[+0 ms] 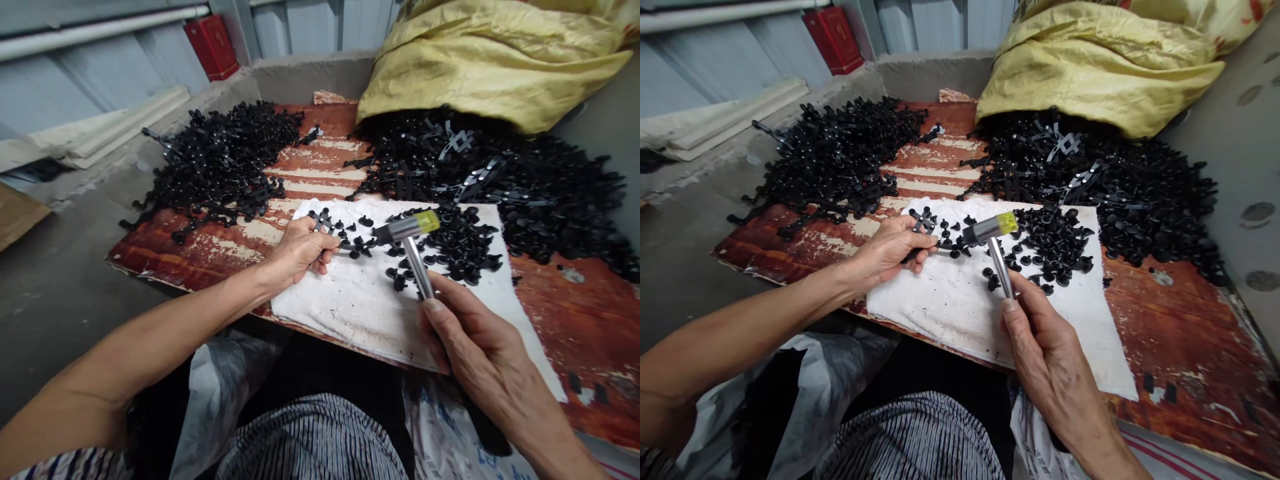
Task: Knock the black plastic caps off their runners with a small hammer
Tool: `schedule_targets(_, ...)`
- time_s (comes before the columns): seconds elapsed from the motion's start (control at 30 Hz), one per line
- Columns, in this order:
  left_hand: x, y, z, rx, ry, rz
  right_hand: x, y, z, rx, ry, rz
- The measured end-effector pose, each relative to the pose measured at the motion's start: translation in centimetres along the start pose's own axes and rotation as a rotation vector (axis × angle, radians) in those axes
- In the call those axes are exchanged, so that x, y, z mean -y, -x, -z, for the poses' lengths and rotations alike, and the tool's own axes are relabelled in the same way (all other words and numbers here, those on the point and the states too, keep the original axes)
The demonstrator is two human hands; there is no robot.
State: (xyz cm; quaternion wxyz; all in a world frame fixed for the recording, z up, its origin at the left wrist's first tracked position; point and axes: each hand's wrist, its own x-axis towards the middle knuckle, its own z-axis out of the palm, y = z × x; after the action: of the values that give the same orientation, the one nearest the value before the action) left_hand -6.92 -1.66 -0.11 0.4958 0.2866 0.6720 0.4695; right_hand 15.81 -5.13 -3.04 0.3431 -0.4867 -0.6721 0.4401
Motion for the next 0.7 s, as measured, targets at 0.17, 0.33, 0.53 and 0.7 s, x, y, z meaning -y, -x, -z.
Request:
schedule_targets(0.17, -0.2, 0.2, -0.2, -0.020, -0.017, 0.035, -0.4, -0.6, 0.2, 0.008, 0.381, 0.352)
schedule_targets(0.33, -0.2, 0.3, -0.3, -0.038, 0.023, 0.069, 0.5, -0.8, 0.4, -0.016, 0.491, 0.503)
schedule_targets(0.53, 0.0, 0.7, -0.6, -0.080, 0.104, 0.076, 1.1, -1.1, 0.3, 0.023, 0.599, 0.511)
schedule_targets(0.7, 0.3, 0.6, -0.5, -0.085, 0.097, 0.073, 1.3, -0.6, 0.2, -0.072, 0.502, 0.556)
